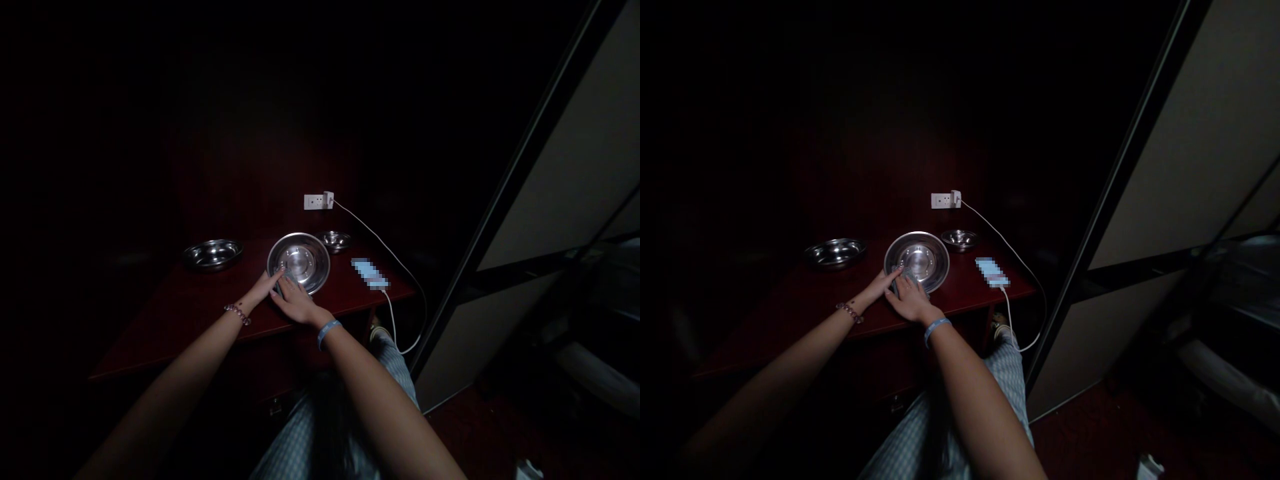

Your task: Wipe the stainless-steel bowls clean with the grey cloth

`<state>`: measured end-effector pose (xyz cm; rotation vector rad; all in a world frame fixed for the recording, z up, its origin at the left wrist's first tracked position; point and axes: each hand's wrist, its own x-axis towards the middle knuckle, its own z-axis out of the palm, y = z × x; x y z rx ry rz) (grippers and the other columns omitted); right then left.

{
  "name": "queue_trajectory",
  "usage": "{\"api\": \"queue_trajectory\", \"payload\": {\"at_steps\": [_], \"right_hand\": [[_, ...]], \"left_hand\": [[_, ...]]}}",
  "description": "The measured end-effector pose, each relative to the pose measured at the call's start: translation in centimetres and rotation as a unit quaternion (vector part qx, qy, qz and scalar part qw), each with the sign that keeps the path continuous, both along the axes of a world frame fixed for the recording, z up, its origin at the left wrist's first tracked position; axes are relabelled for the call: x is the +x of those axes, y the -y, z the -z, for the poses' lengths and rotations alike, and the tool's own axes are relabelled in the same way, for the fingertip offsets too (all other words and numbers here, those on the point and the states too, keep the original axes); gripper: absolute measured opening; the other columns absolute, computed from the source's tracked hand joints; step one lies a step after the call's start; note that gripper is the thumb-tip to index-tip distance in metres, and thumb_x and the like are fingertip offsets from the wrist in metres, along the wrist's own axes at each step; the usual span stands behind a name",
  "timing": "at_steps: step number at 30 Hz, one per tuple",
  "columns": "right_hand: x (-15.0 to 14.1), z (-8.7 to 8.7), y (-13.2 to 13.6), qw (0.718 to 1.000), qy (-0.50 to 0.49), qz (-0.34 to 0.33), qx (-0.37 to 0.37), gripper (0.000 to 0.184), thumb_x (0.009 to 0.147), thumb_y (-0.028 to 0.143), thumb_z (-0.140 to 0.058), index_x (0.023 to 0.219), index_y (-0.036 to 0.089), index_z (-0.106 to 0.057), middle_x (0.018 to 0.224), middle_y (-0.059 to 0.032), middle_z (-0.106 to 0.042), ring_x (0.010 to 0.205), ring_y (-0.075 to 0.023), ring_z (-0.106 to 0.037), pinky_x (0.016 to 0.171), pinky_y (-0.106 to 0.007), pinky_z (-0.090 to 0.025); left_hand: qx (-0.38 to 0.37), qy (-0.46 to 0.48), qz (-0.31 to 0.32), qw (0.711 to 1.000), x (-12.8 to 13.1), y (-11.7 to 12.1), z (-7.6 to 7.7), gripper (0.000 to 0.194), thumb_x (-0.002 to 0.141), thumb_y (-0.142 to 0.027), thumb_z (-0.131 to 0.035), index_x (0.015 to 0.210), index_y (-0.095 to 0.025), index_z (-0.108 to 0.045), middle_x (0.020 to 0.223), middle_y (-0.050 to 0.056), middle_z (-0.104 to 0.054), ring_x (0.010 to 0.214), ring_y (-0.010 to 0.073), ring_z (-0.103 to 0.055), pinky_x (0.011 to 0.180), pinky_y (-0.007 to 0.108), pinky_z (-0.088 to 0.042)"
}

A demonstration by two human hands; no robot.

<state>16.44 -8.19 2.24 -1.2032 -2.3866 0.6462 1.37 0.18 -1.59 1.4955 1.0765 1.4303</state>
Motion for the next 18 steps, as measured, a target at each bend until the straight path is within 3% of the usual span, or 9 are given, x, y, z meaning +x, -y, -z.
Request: {"api": "queue_trajectory", "payload": {"at_steps": [5,12,18], "right_hand": [[0.9,-0.1,0.3,0.993,0.112,0.023,0.012,0.077,0.107,0.057,-0.03,0.17,0.012,-0.019,0.176,-0.0111,-0.019,0.165,-0.025,-0.013,0.135,-0.047,-0.005],[2.5,-1.0,-0.2,0.969,0.226,0.096,0.007,0.07,0.108,0.053,-0.026,0.167,0.017,-0.032,0.173,-0.0052,-0.026,0.165,-0.0192,-0.014,0.135,-0.044,-0.002],[4.4,-0.9,-0.9,0.942,0.258,0.174,0.122,0.067,0.106,0.041,-0.03,0.164,0.008,-0.036,0.172,-0.0092,-0.028,0.165,-0.0188,-0.012,0.132,-0.04,0.013]], "left_hand": [[-0.005,0.007,-0.026,1.0,-0.2,-0.6,0.2,0.061,0.079,-0.044,-0.073,0.132,-0.015,-0.066,0.131,0.016,-0.074,0.131,0.0335,-0.064,0.121,0.051,-0.039],[-0.001,0.007,-0.046,0.999,-0.7,-0.9,0.2,0.056,0.076,-0.019,-0.07,0.132,-0.015,-0.067,0.132,0.015,-0.074,0.131,0.0326,-0.064,0.124,0.052,-0.037],[-0.012,0.028,-0.06,0.998,-0.6,-1.2,0.6,0.052,0.077,-0.014,-0.068,0.129,-0.014,-0.067,0.131,0.015,-0.075,0.132,0.0334,-0.064,0.123,0.054,-0.038]]}}
